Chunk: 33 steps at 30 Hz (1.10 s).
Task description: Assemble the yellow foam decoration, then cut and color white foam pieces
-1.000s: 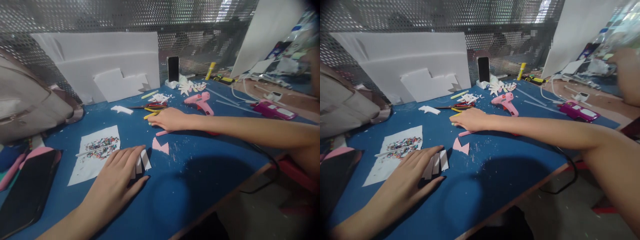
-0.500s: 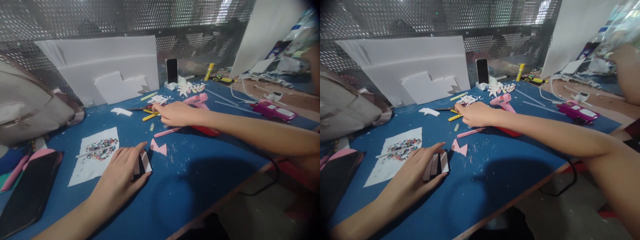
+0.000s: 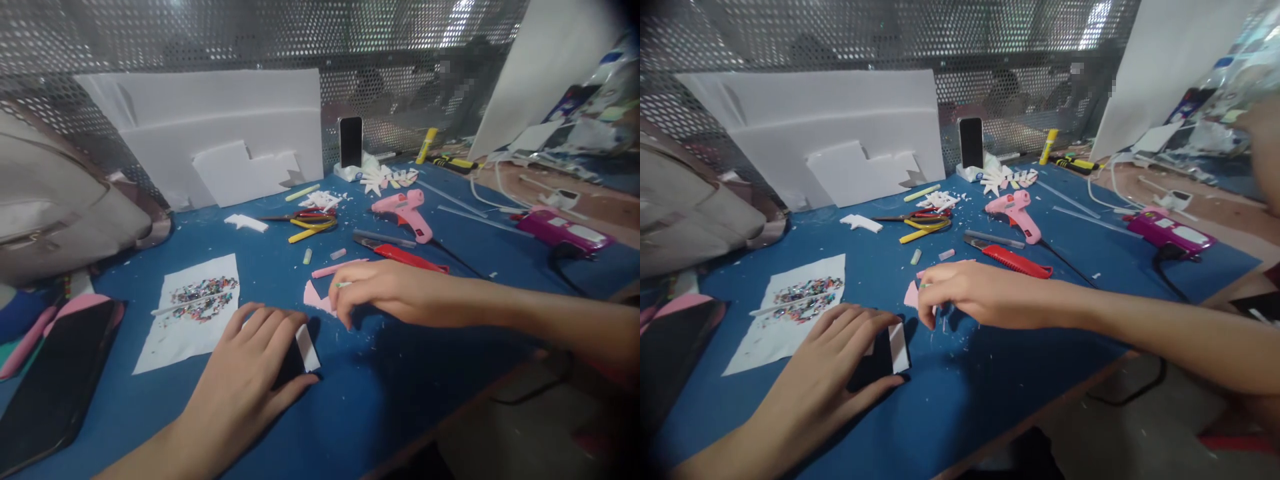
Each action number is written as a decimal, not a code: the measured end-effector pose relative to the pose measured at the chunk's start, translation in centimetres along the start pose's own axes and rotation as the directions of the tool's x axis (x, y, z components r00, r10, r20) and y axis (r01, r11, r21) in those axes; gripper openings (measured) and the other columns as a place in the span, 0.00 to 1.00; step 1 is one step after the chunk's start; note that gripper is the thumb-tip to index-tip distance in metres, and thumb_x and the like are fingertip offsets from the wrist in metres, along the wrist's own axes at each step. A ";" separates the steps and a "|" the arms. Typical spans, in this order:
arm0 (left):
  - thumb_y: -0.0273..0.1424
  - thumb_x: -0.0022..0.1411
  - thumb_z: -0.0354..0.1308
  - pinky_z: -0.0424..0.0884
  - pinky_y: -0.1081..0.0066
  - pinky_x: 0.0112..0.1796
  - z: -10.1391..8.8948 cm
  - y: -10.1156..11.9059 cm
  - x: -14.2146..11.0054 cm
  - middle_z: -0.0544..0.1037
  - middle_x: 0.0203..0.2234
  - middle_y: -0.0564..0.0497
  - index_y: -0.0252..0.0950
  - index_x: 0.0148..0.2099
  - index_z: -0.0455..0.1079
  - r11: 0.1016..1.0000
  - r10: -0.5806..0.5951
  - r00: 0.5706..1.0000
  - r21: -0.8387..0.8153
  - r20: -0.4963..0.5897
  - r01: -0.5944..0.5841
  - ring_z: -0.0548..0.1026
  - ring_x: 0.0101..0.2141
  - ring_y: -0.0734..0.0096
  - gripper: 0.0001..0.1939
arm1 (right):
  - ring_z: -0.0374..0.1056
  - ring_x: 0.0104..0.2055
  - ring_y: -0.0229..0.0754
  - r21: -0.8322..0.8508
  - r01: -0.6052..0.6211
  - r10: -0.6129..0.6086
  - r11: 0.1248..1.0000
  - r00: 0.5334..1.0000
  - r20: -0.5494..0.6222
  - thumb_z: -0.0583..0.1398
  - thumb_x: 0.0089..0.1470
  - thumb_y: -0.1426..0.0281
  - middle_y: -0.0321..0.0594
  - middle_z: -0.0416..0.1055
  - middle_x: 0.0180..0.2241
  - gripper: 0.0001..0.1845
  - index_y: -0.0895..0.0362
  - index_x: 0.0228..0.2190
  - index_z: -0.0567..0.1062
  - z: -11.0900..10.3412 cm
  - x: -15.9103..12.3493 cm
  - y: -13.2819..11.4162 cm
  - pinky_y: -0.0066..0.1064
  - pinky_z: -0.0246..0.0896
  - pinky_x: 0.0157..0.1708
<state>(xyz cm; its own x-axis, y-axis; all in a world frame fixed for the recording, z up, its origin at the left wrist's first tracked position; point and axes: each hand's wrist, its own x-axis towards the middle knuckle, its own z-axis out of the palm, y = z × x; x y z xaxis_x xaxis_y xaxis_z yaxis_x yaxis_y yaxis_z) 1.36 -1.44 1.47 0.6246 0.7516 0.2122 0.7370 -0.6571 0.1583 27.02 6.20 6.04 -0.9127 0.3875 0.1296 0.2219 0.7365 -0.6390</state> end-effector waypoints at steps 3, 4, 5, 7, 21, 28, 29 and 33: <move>0.42 0.65 0.58 0.58 0.52 0.53 0.0 -0.1 -0.2 0.73 0.49 0.47 0.39 0.58 0.59 1.000 0.025 1.000 0.005 0.011 -0.025 0.70 0.47 0.58 0.24 | 0.67 0.43 0.37 0.234 0.033 0.034 0.972 0.959 -0.281 0.48 0.58 0.86 0.39 0.69 0.36 0.20 0.58 0.27 0.74 1.0 -0.9 1.3 0.34 0.59 0.51; 0.42 0.65 0.58 0.58 0.52 0.53 -0.1 -0.1 -0.3 0.73 0.50 0.47 0.39 0.58 0.60 0.999 0.032 0.999 0.010 0.016 -0.032 0.70 0.48 0.57 0.23 | 0.66 0.41 0.36 0.280 0.038 0.070 0.959 0.929 -0.364 0.49 0.59 0.85 0.38 0.68 0.35 0.19 0.58 0.25 0.73 1.3 -1.3 1.7 0.33 0.60 0.49; 0.41 0.65 0.58 0.59 0.52 0.53 -0.1 -0.1 -0.4 0.72 0.51 0.47 0.40 0.58 0.60 0.999 0.036 0.999 0.015 0.022 -0.037 0.69 0.48 0.57 0.23 | 0.66 0.41 0.36 0.303 0.022 0.109 0.953 0.905 -0.410 0.50 0.60 0.84 0.38 0.67 0.35 0.19 0.58 0.24 0.73 1.6 -1.6 2.1 0.33 0.60 0.48; 0.40 0.65 0.58 0.58 0.52 0.53 -0.2 -0.1 -0.7 0.72 0.52 0.47 0.41 0.57 0.62 0.999 0.038 0.999 0.030 0.025 -0.038 0.69 0.49 0.57 0.21 | 0.66 0.41 0.36 0.318 -0.027 0.166 0.948 0.892 -0.420 0.51 0.60 0.83 0.38 0.68 0.36 0.19 0.57 0.23 0.73 2.2 -2.2 2.7 0.32 0.60 0.47; 0.27 0.69 0.49 0.68 0.63 0.51 0.6 0.4 -2.3 0.74 0.48 0.48 0.39 0.51 0.70 0.982 0.142 0.984 -0.109 -0.112 -0.154 0.72 0.46 0.66 0.12 | 0.68 0.49 0.44 0.323 0.059 0.072 0.945 0.922 -0.380 0.52 0.62 0.76 0.44 0.71 0.44 0.06 0.55 0.41 0.62 2.3 -2.7 2.3 0.43 0.59 0.52; 0.26 0.69 0.52 0.68 0.63 0.57 1.9 1.1 -2.9 0.74 0.54 0.48 0.37 0.51 0.72 0.947 0.318 0.936 0.098 -0.150 -0.306 0.73 0.52 0.64 0.12 | 0.58 0.21 0.35 0.543 0.071 0.117 0.837 0.945 -0.304 0.47 0.67 0.56 0.32 0.62 0.20 0.18 0.57 0.34 0.64 4.6 -0.7 1.2 0.28 0.55 0.24; 0.25 0.69 0.51 0.68 0.63 0.57 1.9 1.2 -2.8 0.74 0.54 0.48 0.37 0.51 0.72 0.945 0.324 0.933 0.107 -0.155 -0.310 0.73 0.53 0.64 0.13 | 0.58 0.22 0.36 0.545 0.064 0.126 0.836 0.944 -0.305 0.45 0.67 0.55 0.33 0.61 0.22 0.20 0.57 0.38 0.65 4.9 -0.4 1.0 0.29 0.56 0.25; 0.25 0.72 0.46 0.63 0.66 0.60 1.8 1.4 -2.8 0.76 0.53 0.53 0.40 0.51 0.73 0.922 0.368 0.915 0.194 -0.167 -0.335 0.72 0.54 0.70 0.15 | 0.58 0.28 0.36 0.391 0.082 0.061 0.917 0.938 -0.342 0.49 0.62 0.66 0.38 0.63 0.30 0.10 0.58 0.38 0.66 5.6 0.8 0.8 0.29 0.58 0.28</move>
<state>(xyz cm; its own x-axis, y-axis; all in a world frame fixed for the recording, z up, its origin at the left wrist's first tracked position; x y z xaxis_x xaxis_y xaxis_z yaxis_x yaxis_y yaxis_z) 1.12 -4.37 -0.61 0.7992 0.4361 0.4137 0.5203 -0.8465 -0.1127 24.54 3.99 1.35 -0.7251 0.5981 0.3413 -0.0061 0.4900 -0.8717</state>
